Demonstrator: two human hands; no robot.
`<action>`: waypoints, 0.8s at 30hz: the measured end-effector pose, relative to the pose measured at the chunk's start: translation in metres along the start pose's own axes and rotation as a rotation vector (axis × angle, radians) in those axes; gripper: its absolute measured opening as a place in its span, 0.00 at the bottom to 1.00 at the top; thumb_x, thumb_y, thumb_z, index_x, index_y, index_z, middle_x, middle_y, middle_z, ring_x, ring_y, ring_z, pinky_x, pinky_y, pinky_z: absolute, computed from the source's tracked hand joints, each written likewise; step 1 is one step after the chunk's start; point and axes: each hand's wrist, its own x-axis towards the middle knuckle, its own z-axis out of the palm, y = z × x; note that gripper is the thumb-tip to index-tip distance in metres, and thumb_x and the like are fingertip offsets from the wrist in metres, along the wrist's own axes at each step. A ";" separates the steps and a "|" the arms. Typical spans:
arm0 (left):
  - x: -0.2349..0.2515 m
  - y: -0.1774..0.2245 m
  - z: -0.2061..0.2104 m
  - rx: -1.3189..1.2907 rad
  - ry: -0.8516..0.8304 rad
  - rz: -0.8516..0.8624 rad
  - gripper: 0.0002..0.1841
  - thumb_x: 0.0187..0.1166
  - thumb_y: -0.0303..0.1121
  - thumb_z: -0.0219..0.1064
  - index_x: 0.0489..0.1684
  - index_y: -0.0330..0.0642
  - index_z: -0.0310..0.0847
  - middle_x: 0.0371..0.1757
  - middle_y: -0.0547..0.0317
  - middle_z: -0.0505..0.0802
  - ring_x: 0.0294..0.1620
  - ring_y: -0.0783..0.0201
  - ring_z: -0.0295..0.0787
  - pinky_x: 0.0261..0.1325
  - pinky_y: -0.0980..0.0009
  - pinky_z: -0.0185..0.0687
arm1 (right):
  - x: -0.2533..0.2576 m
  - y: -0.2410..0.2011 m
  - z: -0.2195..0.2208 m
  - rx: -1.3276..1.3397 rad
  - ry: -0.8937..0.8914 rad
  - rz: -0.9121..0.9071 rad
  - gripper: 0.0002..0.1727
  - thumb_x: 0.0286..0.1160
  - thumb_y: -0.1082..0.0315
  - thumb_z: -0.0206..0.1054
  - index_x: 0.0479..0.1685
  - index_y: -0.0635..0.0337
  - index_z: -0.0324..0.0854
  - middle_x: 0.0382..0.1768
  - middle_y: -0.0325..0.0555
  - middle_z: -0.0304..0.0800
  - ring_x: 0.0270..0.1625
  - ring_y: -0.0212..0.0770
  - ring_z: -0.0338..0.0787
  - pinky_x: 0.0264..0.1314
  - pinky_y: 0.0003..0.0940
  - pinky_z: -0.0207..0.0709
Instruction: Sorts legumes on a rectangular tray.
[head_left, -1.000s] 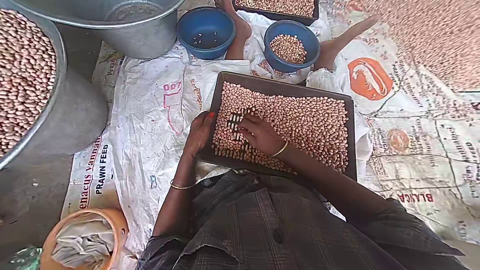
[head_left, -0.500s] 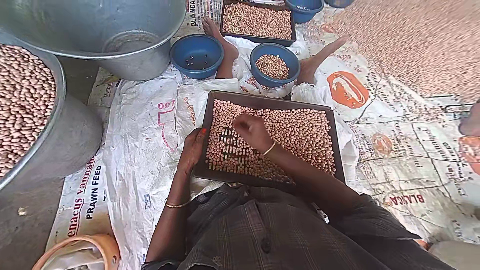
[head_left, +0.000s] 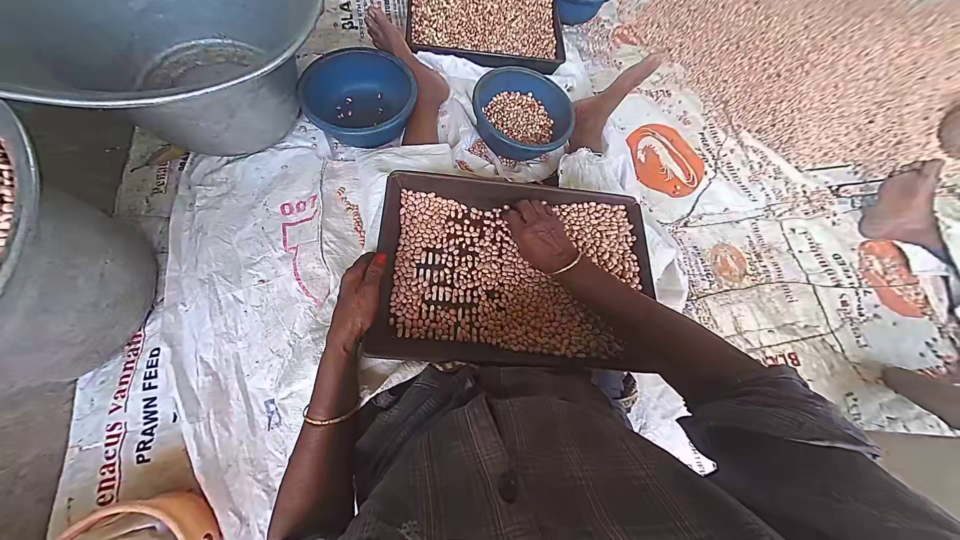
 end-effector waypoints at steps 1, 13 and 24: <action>0.000 0.000 0.000 -0.003 -0.002 -0.001 0.26 0.96 0.46 0.43 0.60 0.34 0.81 0.51 0.42 0.88 0.53 0.54 0.85 0.61 0.47 0.77 | -0.009 0.005 -0.011 -0.005 -0.059 0.078 0.12 0.79 0.77 0.61 0.54 0.71 0.85 0.53 0.70 0.87 0.56 0.71 0.89 0.52 0.61 0.84; 0.000 0.001 0.000 0.025 -0.001 0.023 0.25 0.96 0.44 0.42 0.58 0.33 0.81 0.48 0.44 0.88 0.50 0.57 0.85 0.59 0.49 0.77 | -0.035 -0.016 -0.080 0.533 -0.246 0.221 0.11 0.84 0.71 0.63 0.54 0.66 0.88 0.48 0.58 0.93 0.47 0.55 0.94 0.55 0.56 0.85; 0.000 0.001 0.001 -0.042 0.021 0.004 0.23 0.95 0.41 0.44 0.58 0.33 0.81 0.47 0.50 0.89 0.50 0.67 0.85 0.60 0.63 0.79 | 0.038 -0.129 0.028 0.321 -0.235 -0.090 0.38 0.89 0.45 0.54 0.94 0.55 0.57 0.94 0.60 0.48 0.97 0.62 0.43 0.93 0.71 0.29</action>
